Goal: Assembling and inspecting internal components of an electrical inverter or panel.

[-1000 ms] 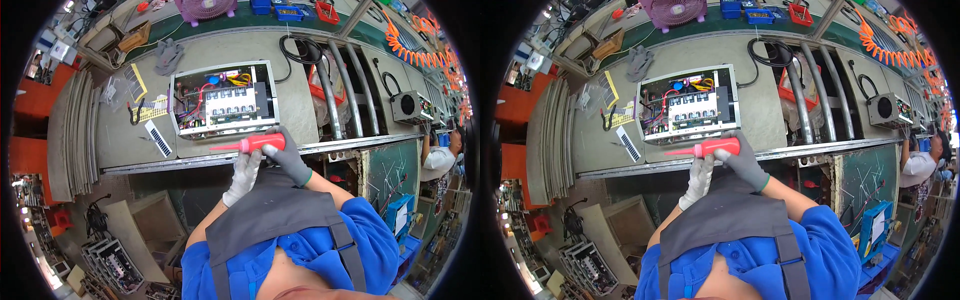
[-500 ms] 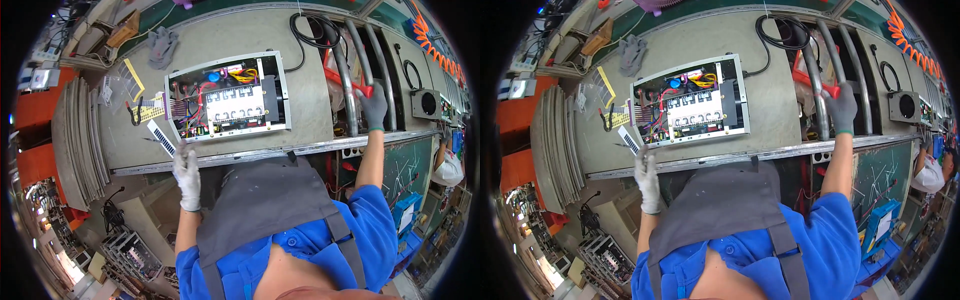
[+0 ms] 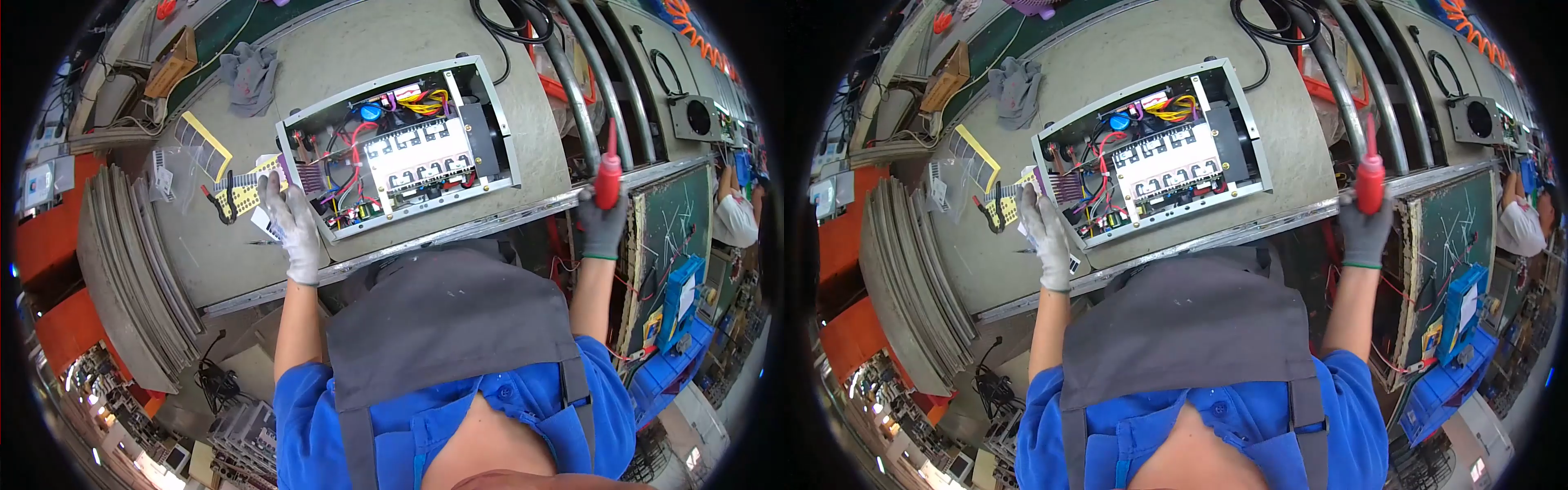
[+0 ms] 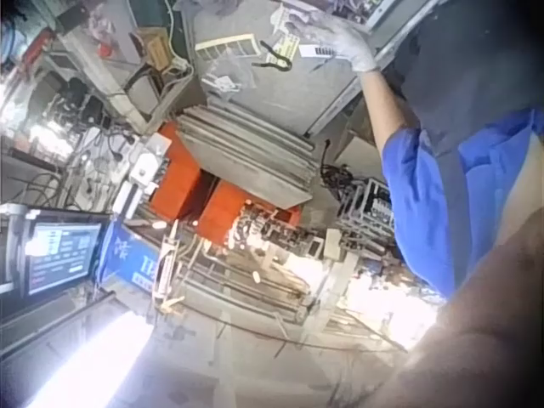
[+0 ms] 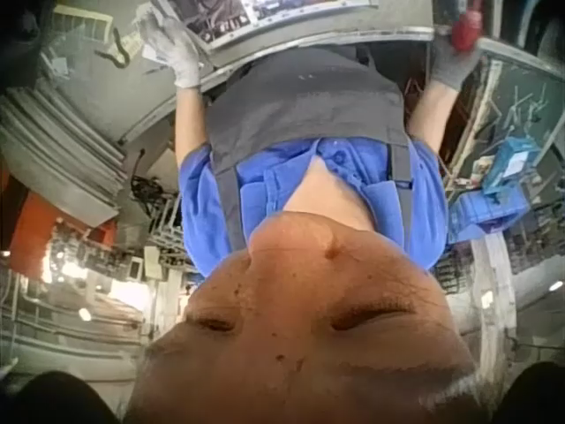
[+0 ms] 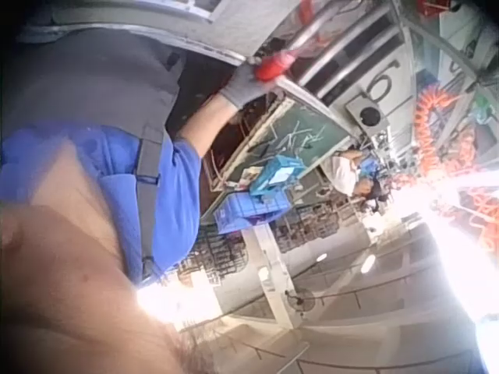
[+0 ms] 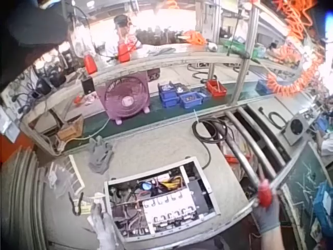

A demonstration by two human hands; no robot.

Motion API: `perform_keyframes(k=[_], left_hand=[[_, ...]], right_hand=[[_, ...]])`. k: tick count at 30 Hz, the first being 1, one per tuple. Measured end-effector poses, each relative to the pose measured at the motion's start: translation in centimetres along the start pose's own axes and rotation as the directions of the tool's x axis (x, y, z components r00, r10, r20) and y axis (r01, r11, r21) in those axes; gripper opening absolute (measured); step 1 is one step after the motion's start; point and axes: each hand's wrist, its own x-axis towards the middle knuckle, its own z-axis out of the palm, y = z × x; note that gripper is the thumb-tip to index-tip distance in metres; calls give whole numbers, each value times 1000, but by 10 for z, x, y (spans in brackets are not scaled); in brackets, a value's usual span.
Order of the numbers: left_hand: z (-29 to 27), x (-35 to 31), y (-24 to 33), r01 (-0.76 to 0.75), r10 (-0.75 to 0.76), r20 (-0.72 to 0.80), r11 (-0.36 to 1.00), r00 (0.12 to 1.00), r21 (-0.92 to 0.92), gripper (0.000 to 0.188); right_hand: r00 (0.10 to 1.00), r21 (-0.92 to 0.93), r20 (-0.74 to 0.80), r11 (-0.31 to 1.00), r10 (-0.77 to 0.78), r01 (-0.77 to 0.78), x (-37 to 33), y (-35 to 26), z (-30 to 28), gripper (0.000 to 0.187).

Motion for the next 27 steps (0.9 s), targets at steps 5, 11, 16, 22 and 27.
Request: perform_keyframes(k=[5, 11, 16, 22, 27], left_hand=[[32, 5, -76, 70, -85, -31, 940, 996, -334, 56], [30, -3, -81, 182, -200, 8, 874, 980, -450, 60], [5, -33, -72, 119, -111, 42, 908, 993, -401, 59], [9, -9, -87, 262, -324, -3, 771, 946, -580, 54], [-16, 1, -71, 229, -250, 42, 796, 967, -561, 56]], right_hand=[[985, 171, 81, 972, 152, -164, -21, 67, 41, 46], [991, -179, 129, 984, 44, -20, -18, 48, 103, 38], [953, -327, 302, 936, -27, 130, 6, 22, 98, 36], [963, 43, 268, 998, 39, -53, 43, 33, 83, 47], [957, 515, 99, 837, -274, 187, 83, -64, 57, 47]])
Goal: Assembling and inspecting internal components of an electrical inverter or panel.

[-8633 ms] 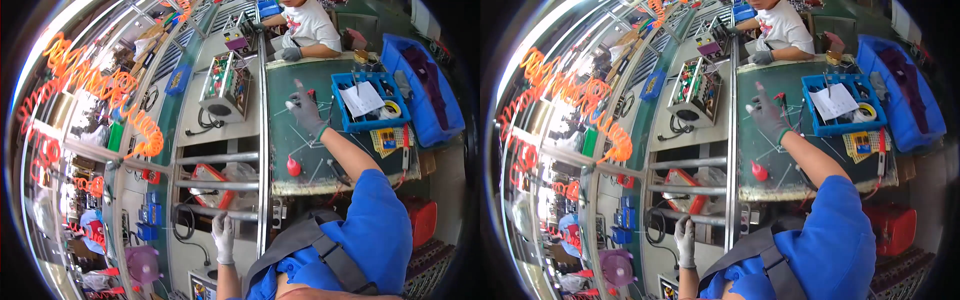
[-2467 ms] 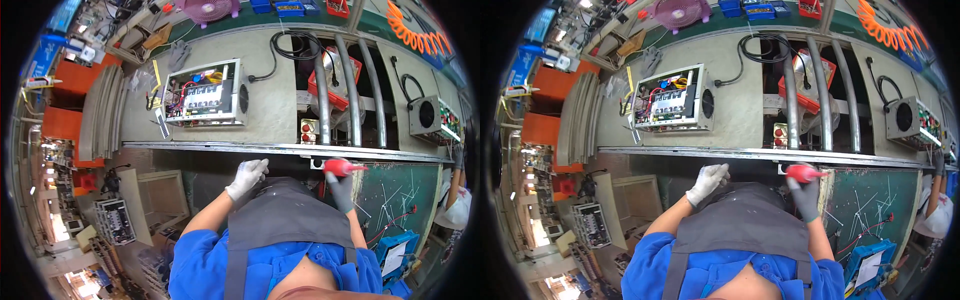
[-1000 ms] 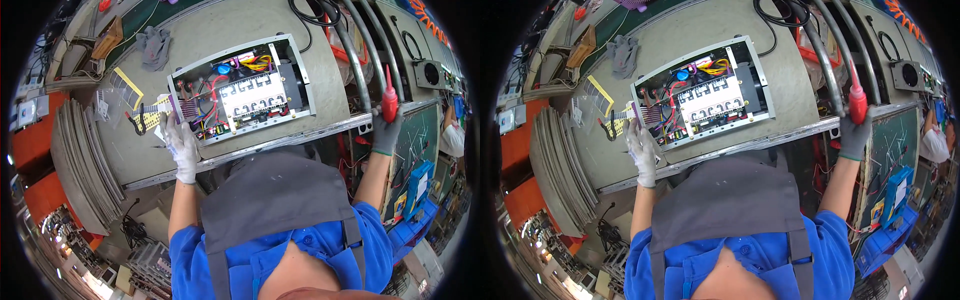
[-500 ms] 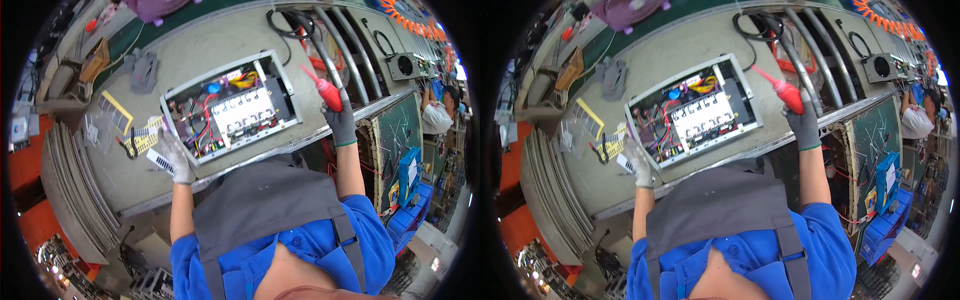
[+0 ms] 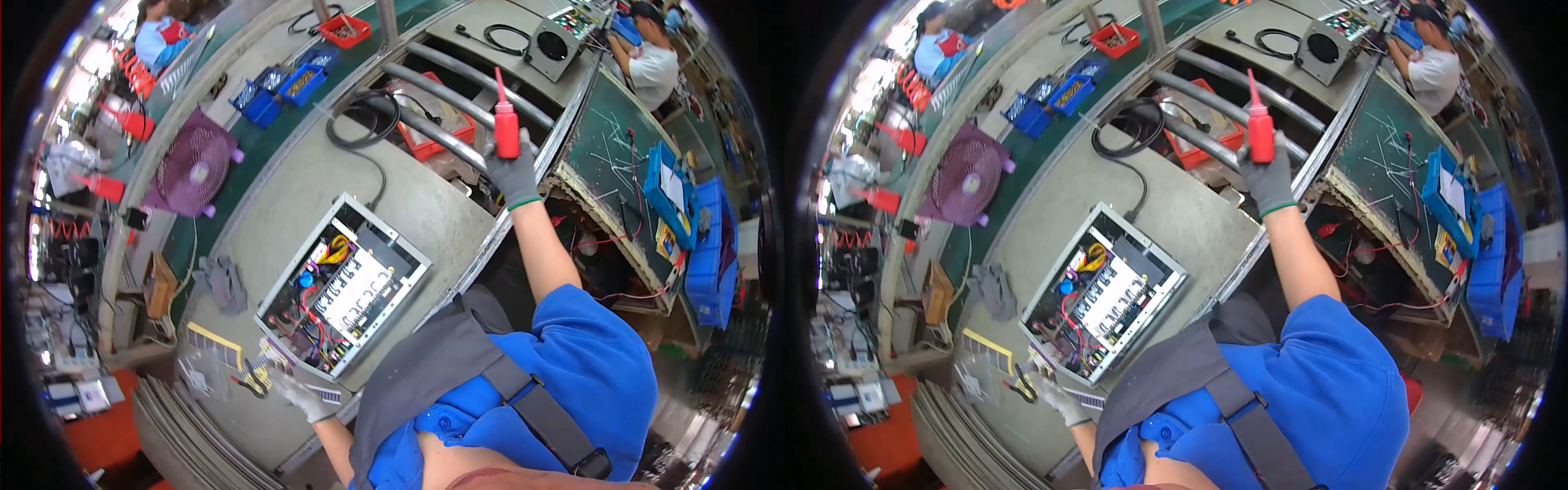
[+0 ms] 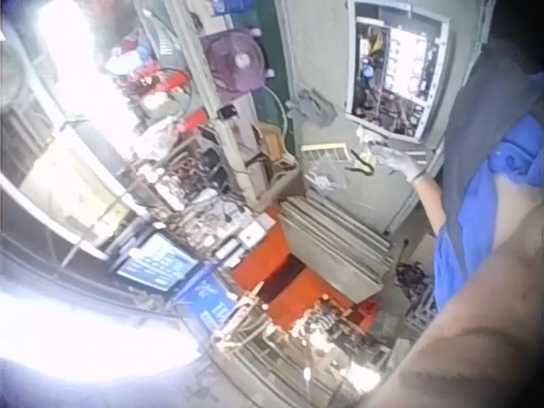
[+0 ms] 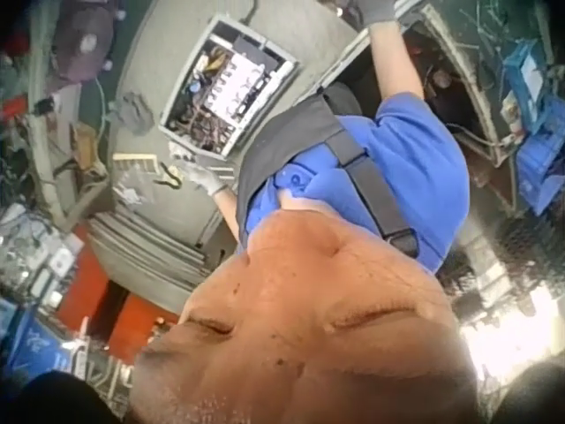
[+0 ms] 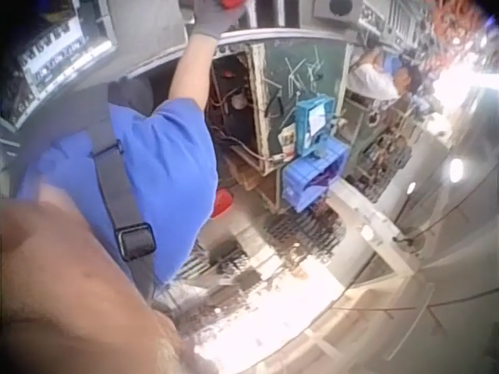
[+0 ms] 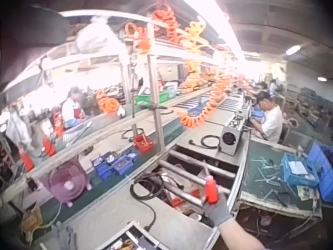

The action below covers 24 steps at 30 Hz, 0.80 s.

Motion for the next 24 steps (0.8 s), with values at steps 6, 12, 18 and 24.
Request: perform_keyframes(k=[6, 12, 18, 24], left_hand=[[9, 2, 29, 54, -63, -79, 993, 995, -106, 56], [20, 36, 50, 169, -167, 128, 986, 977, 0, 73], [1, 37, 31, 190, -164, 263, 979, 951, -76, 70], [16, 26, 51, 345, -282, 292, 918, 914, -196, 66]], right_hand=[[992, -121, 21, 984, -128, 129, -29, 2, -7, 47], [996, 23, -74, 999, -43, 44, -34, -6, -36, 47], [968, 127, -2, 960, -250, 248, -35, -51, -5, 50], [980, 12, 78, 984, -181, 180, -39, -32, -3, 48]])
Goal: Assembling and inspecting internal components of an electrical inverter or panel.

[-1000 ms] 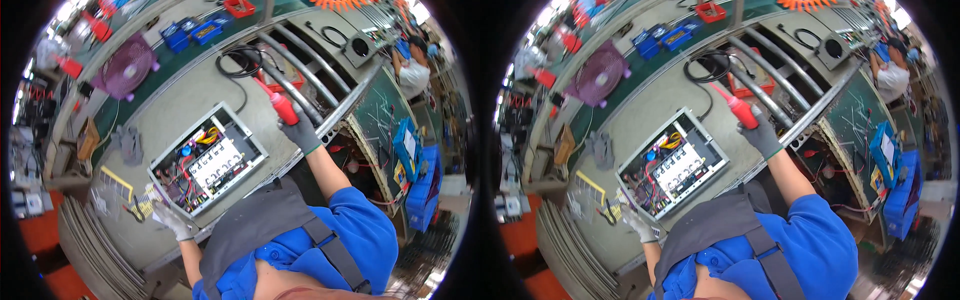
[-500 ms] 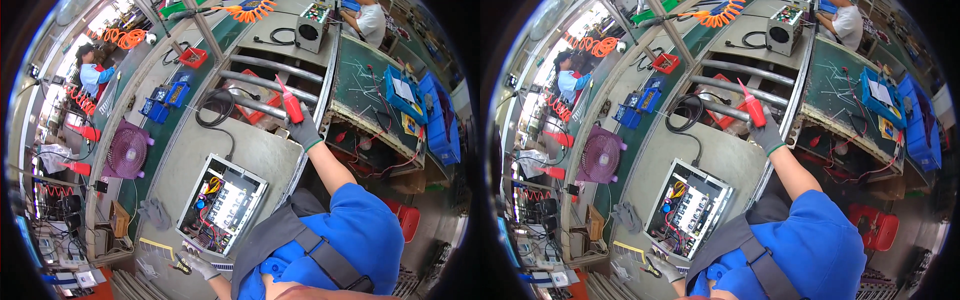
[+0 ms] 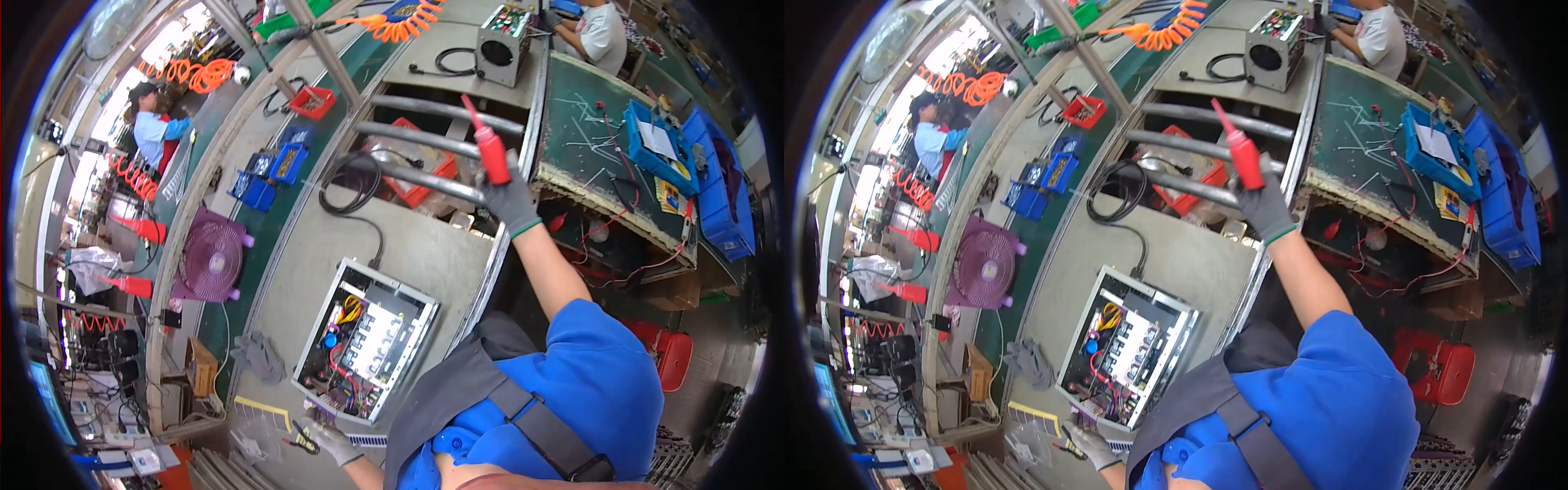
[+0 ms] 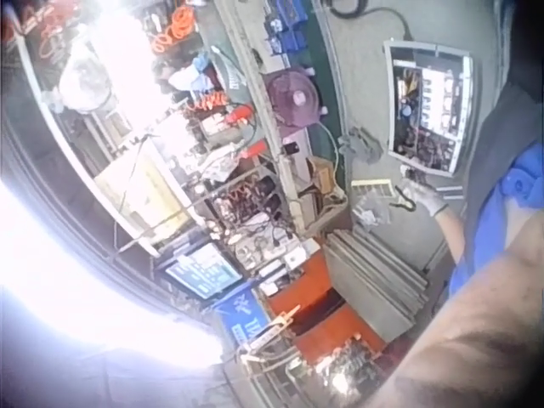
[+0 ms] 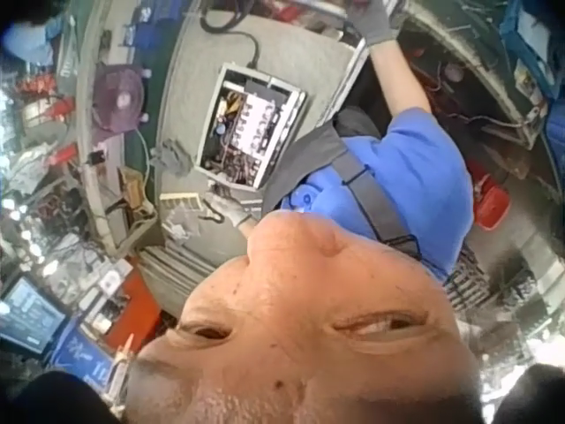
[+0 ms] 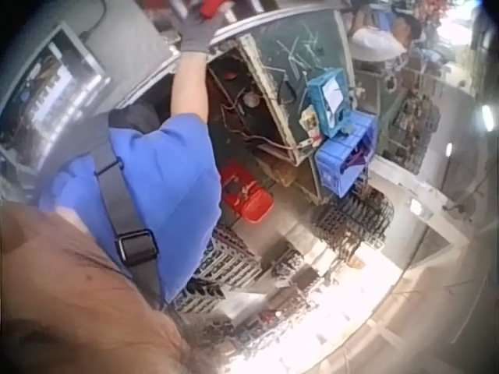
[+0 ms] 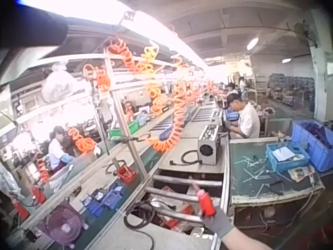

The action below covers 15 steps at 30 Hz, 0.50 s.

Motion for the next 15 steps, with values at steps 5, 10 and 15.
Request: perform_keyframes(k=[5, 10, 15], left_hand=[[3, -28, 18, -135, 149, -19, 935, 989, 327, 59], [-41, -17, 4, -279, 254, 116, 858, 960, 431, 78], [21, -37, 30, -135, 237, -136, 845, 962, 518, 52]], right_hand=[[956, 25, -151, 966, -252, 259, 52, -38, -7, 45], [889, 7, -144, 898, -435, 441, 118, -125, 21, 42], [958, -206, 276, 969, -78, 138, 41, -53, 43, 49]])
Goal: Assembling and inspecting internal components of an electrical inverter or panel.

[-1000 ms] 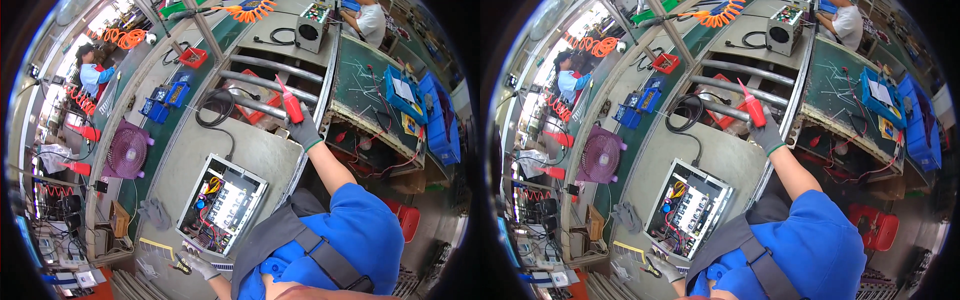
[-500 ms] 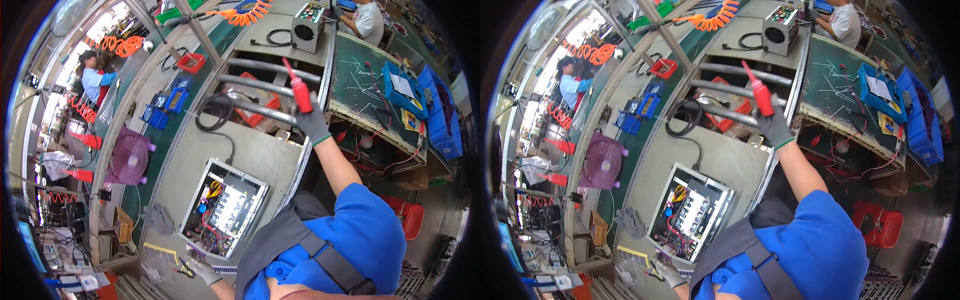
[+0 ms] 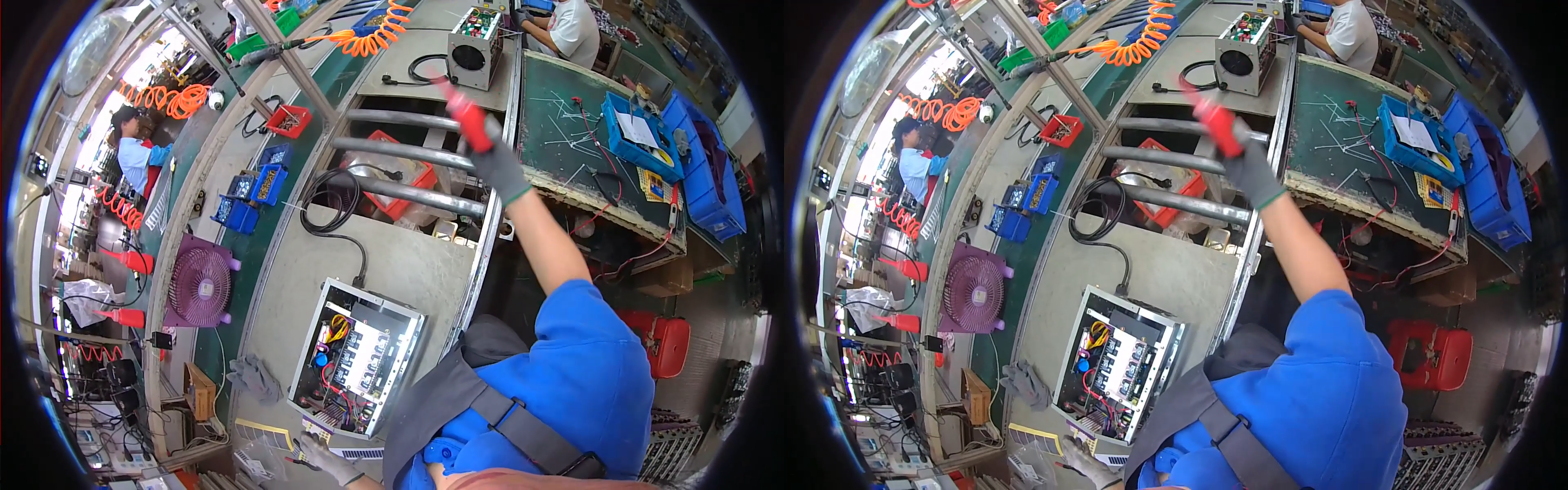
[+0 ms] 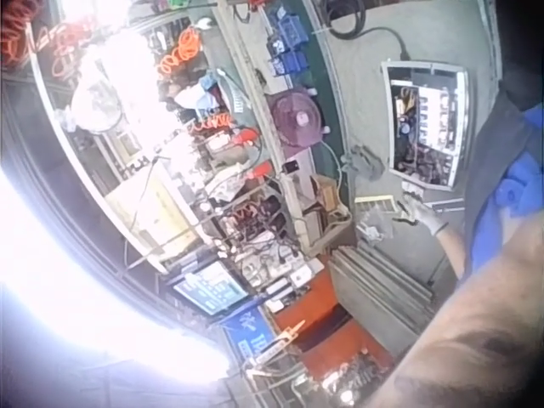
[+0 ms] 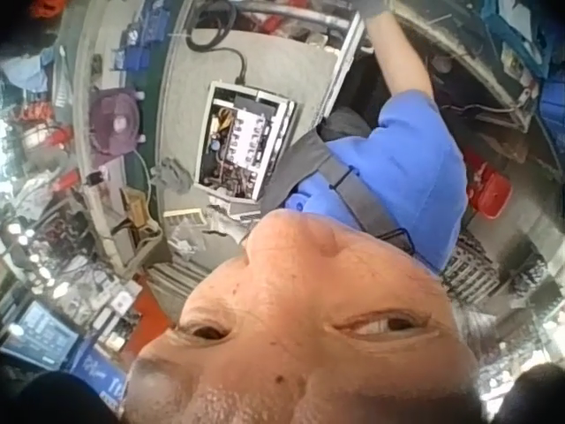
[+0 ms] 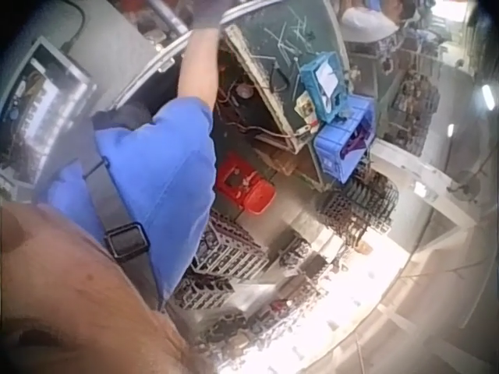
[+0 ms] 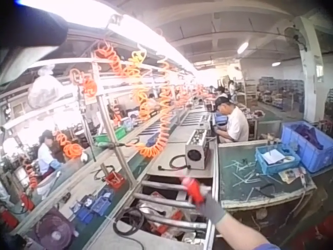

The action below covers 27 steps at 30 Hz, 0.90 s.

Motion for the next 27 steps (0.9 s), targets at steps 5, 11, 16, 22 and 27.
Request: perform_keyframes(k=[5, 11, 16, 22, 27], left_hand=[[5, 19, -41, 56, -4, 96, 835, 995, -547, 39], [25, 4, -8, -51, 52, 10, 995, 999, -86, 38], [17, -6, -39, -58, 18, -245, 986, 969, -158, 35], [-6, -19, -51, 110, -145, -162, 972, 976, -206, 31], [31, -48, 8, -316, 389, -162, 882, 907, 349, 28]], right_hand=[[788, 156, -166, 805, 592, -572, -101, 133, -76, 40], [665, 144, -420, 768, 618, -624, -123, 134, -75, 43], [665, 81, -321, 719, 675, -690, -126, 144, -67, 55], [593, 75, -311, 641, 743, -764, -155, 163, -54, 55], [545, 99, -362, 612, 756, -784, -152, 176, -45, 53]])
